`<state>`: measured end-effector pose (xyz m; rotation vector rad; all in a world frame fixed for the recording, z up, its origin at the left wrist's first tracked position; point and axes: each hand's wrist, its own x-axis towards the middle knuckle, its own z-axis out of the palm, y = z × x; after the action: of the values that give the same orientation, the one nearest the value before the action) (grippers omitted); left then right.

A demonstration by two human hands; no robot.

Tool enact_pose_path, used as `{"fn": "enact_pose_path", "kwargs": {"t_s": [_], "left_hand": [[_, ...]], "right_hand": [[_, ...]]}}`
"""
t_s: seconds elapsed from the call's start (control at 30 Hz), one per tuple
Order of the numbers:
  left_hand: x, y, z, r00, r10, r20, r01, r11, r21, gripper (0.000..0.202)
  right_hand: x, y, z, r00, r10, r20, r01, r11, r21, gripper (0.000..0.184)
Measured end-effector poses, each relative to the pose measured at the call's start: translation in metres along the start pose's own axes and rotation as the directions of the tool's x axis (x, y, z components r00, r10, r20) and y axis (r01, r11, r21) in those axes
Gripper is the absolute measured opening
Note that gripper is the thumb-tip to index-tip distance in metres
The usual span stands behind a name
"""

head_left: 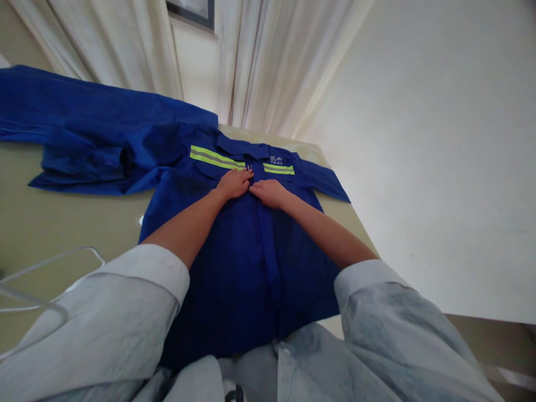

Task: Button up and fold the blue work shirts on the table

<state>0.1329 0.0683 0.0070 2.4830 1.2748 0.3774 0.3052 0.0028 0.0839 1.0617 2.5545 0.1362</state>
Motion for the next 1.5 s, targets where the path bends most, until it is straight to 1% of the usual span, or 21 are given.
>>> {"fn": "enact_pose_path", "kwargs": {"t_s": [0.17, 0.3, 0.4, 0.47, 0.53, 0.6, 0.7, 0.77, 0.83, 0.9, 0.93, 0.97, 1.0, 1.03, 1.07, 1.13, 1.17, 1.27, 1.33, 1.43, 1.5], "left_hand": [[0.001, -0.002, 0.002, 0.999, 0.046, 0.004, -0.046, 0.994, 0.097, 0.064], [0.002, -0.004, 0.005, 0.999, 0.051, 0.019, -0.053, 0.992, 0.114, 0.065], [0.002, -0.004, 0.005, 0.998, 0.056, 0.027, -0.059, 0.992, 0.113, 0.066], [0.001, -0.003, 0.005, 0.998, 0.055, 0.034, -0.058, 0.992, 0.114, 0.066], [-0.001, -0.001, 0.003, 0.998, 0.049, 0.035, -0.053, 0.992, 0.116, 0.064], [-0.004, 0.005, -0.001, 0.999, 0.041, 0.007, -0.041, 0.993, 0.113, 0.063], [-0.016, 0.025, -0.011, 0.993, 0.043, -0.106, -0.032, 0.994, 0.104, 0.056], [-0.035, 0.049, -0.020, 0.985, 0.059, -0.162, -0.045, 0.995, 0.088, 0.050], [-0.070, 0.082, -0.027, 0.986, 0.102, -0.133, -0.097, 0.994, 0.042, 0.044], [-0.121, 0.119, -0.030, 0.976, 0.217, -0.003, -0.217, 0.974, -0.065, 0.033], [-0.150, 0.138, -0.029, 0.947, 0.306, 0.094, -0.292, 0.947, -0.135, 0.030], [-0.180, 0.155, -0.028, 0.918, 0.366, 0.152, -0.333, 0.920, -0.204, 0.032], [-0.209, 0.170, -0.026, 0.885, 0.426, 0.188, -0.374, 0.891, -0.258, 0.036], [-0.236, 0.183, -0.024, 0.872, 0.453, 0.185, -0.398, 0.876, -0.271, 0.046], [-0.259, 0.192, -0.021, 0.883, 0.444, 0.152, -0.399, 0.881, -0.253, 0.059], [-0.289, 0.203, -0.013, 0.922, 0.381, 0.075, -0.357, 0.907, -0.224, 0.061], [-0.297, 0.204, -0.010, 0.940, 0.340, 0.026, -0.326, 0.917, -0.229, 0.054], [-0.303, 0.203, -0.003, 0.966, 0.237, -0.102, -0.256, 0.924, -0.283, 0.032], [-0.302, 0.202, -0.001, 0.967, 0.217, -0.135, -0.247, 0.930, -0.273, 0.023], [-0.304, 0.204, 0.003, 0.958, 0.244, -0.153, -0.276, 0.932, -0.237, 0.021], [-0.306, 0.206, 0.005, 0.948, 0.252, -0.195, -0.295, 0.925, -0.239, 0.022]], "right_hand": [[-0.069, -0.047, -0.009, 0.982, -0.180, 0.054, 0.176, 0.981, 0.076, 0.022], [-0.141, -0.116, -0.016, 0.944, -0.328, 0.026, 0.323, 0.938, 0.123, 0.015], [-0.198, -0.174, -0.015, 0.927, -0.373, -0.039, 0.374, 0.910, 0.179, 0.012], [-0.232, -0.206, -0.009, 0.940, -0.333, -0.067, 0.340, 0.919, 0.201, 0.012], [-0.255, -0.228, 0.003, 0.972, -0.218, -0.092, 0.231, 0.955, 0.186, 0.011], [-0.268, -0.240, 0.018, 0.985, -0.100, -0.144, 0.125, 0.976, 0.177, 0.011], [-0.271, -0.247, 0.043, 0.959, 0.047, -0.280, 0.021, 0.971, 0.237, 0.016], [-0.269, -0.251, 0.055, 0.896, 0.224, -0.384, -0.075, 0.928, 0.365, 0.018], [-0.265, -0.255, 0.061, 0.772, 0.454, -0.445, -0.136, 0.801, 0.582, 0.018], [-0.262, -0.260, 0.060, 0.612, 0.663, -0.431, -0.117, 0.615, 0.780, 0.016], [-0.261, -0.261, 0.057, 0.545, 0.730, -0.411, -0.090, 0.539, 0.838, 0.016], [-0.260, -0.261, 0.053, 0.494, 0.773, -0.398, -0.065, 0.489, 0.870, 0.015], [-0.259, -0.260, 0.049, 0.466, 0.791, -0.396, -0.048, 0.470, 0.882, 0.013], [-0.258, -0.259, 0.045, 0.461, 0.790, -0.405, -0.037, 0.473, 0.880, 0.012], [-0.257, -0.257, 0.041, 0.470, 0.775, -0.423, -0.023, 0.490, 0.872, 0.011], [-0.257, -0.253, 0.038, 0.492, 0.738, -0.462, 0.000, 0.530, 0.848, 0.011], [-0.257, -0.251, 0.037, 0.498, 0.724, -0.478, 0.005, 0.548, 0.836, 0.011], [-0.260, -0.244, 0.039, 0.524, 0.679, -0.514, 0.009, 0.599, 0.800, 0.012], [-0.261, -0.239, 0.041, 0.576, 0.624, -0.528, 0.026, 0.632, 0.775, 0.011], [-0.262, -0.230, 0.045, 0.649, 0.536, -0.540, 0.088, 0.652, 0.753, 0.018], [-0.261, -0.226, 0.048, 0.650, 0.510, -0.563, 0.132, 0.654, 0.745, 0.021]]}}
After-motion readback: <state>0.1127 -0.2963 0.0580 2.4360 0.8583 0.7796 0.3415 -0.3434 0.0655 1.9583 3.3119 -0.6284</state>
